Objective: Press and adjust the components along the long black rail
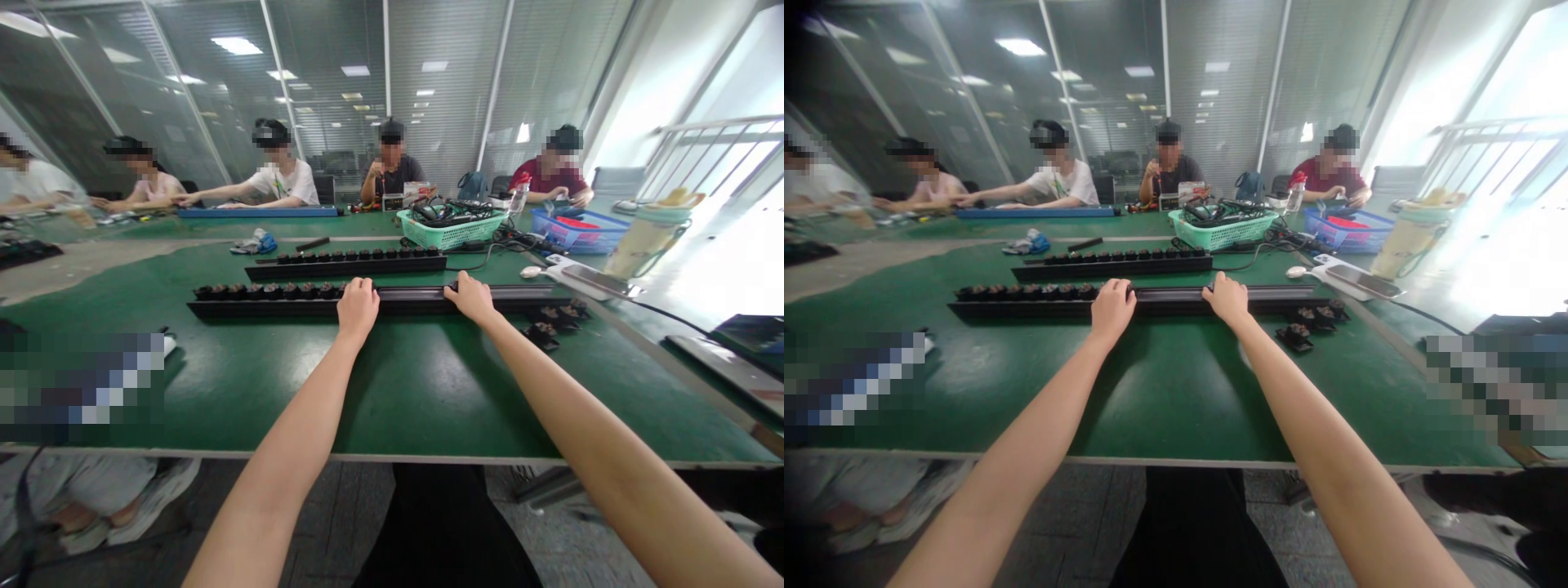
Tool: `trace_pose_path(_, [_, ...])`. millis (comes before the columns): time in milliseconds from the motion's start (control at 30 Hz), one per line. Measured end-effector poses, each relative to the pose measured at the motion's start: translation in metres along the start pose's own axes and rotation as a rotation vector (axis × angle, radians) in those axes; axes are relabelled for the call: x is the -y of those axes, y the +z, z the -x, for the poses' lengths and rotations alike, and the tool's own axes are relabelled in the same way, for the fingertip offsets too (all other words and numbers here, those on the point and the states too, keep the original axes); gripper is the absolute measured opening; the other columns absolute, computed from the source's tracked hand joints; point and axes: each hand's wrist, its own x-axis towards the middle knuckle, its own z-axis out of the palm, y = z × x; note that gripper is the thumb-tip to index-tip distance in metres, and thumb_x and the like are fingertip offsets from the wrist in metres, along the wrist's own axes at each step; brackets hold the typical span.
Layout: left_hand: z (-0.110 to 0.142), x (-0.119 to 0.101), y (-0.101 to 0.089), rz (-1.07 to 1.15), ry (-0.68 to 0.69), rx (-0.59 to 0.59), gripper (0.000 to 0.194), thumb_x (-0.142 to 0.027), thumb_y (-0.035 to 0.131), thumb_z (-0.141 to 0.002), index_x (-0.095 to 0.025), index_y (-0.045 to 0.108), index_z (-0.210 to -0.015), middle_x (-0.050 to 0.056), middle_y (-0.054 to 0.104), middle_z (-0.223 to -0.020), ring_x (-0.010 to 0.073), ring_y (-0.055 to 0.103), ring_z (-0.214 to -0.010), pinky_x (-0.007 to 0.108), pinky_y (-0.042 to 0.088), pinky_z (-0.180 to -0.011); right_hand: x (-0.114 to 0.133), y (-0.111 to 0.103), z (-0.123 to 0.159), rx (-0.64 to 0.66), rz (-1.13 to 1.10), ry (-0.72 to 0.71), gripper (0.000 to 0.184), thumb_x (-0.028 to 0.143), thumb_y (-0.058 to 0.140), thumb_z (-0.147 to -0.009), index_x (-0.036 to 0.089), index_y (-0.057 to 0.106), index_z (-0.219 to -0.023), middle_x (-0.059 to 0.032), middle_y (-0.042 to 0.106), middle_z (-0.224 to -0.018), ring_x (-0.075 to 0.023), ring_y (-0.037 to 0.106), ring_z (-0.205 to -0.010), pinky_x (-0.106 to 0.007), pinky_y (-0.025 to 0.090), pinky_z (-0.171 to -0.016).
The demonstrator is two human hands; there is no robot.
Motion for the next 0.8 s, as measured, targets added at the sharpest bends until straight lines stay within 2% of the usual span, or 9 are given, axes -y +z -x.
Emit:
trace_pose_path(100, [0.0001,-0.0003,-0.0005,0.003,-0.004,0.007,0.030,-0.024,0.043,-0.103,-0.022,0.064,-0.124,0.012,0.064,-0.131,0.0257,0.060,-0.121,0.034,0.056,-0.090,-0.0041,0.0042,0.0035,-0.077,-0.019,-0.029,0.031,0.041,0.044,-0.103,0.016,0.057,-0.115,-0.0185,0.072,-0.120,-0.0330,0.063,-0.115,-0.042,0.037,-0.097])
trace_pose_path(300, [-0.0002,0.0006,0.0005,0.001,-0.001,0.004,0.030,-0.025,0.043,-0.103,-0.021,0.064,-0.124,0.012,0.064,-0.130,0.0256,0.060,-0.120,0.034,0.056,-0.089,-0.0069,0.0092,0.0009,-0.072,-0.065,-0.013,0.030,0.042,0.048,-0.101,0.016,0.059,-0.113,-0.0167,0.072,-0.119,-0.0326,0.063,-0.111,-0.044,0.035,-0.099])
trace_pose_path(800, [-0.0007,0.0014,0.0019,0.007,-0.004,0.003,0.029,-0.025,0.044,-0.103,-0.022,0.064,-0.124,0.012,0.063,-0.130,0.0256,0.060,-0.120,0.034,0.055,-0.090,-0.0114,0.0104,-0.0038,-0.107,-0.114,-0.008,0.025,0.036,0.053,-0.098,0.016,0.065,-0.107,-0.0155,0.072,-0.116,-0.0303,0.062,-0.109,-0.039,0.038,-0.093])
